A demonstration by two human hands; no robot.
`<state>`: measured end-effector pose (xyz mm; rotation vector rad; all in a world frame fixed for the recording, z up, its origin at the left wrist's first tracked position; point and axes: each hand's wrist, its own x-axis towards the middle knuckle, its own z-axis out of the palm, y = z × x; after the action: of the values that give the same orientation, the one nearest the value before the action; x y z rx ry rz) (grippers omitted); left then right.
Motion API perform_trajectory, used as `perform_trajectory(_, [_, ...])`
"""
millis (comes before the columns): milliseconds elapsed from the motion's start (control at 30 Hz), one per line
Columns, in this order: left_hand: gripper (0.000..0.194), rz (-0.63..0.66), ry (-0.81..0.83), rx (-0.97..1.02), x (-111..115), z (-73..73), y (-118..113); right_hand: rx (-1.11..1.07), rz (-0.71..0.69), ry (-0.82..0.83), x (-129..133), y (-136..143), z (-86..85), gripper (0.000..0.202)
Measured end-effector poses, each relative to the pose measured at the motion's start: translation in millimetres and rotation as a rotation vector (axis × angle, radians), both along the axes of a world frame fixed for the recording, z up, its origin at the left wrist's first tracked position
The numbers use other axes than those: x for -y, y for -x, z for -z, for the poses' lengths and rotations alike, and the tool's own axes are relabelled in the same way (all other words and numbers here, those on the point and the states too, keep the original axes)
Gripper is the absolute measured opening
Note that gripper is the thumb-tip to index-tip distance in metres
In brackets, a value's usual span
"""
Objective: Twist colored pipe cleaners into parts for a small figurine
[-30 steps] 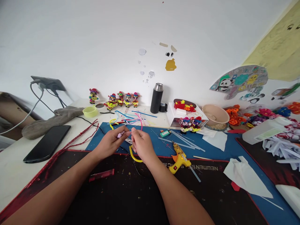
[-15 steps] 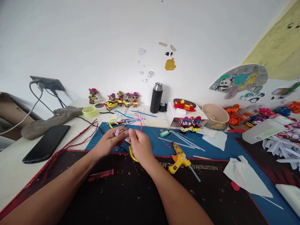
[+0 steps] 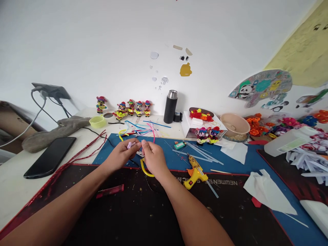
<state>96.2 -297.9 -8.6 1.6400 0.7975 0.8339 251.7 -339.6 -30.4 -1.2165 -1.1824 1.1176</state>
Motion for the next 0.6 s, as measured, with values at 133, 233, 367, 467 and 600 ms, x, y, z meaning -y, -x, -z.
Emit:
perform_trajectory(133, [0.037, -0.05, -0.135, -0.072, 3, -2.1, 1, -0.079, -0.009, -0.001, -2, 0, -4.3, 0.066])
perform_trajectory(233, [0.034, -0.074, -0.225, -0.124, 5, -6.4, 3, -0.11, -0.023, 0.01, 1, 1, -8.9, 0.066])
perform_trajectory(367, [0.036, -0.052, -0.18, -0.095, 4, -7.8, 5, -0.128, -0.017, 0.027, 4, 4, -11.0, 0.064])
perform_trajectory(467, [0.038, -0.015, -0.051, -0.003, 2, -6.4, 4, -0.076, -0.014, 0.003, 7, 5, -13.3, 0.062])
perform_trajectory(600, [0.041, 0.025, 0.111, 0.099, -1, -4.0, 4, -0.015, -0.058, -0.009, 10, 6, -17.7, 0.06])
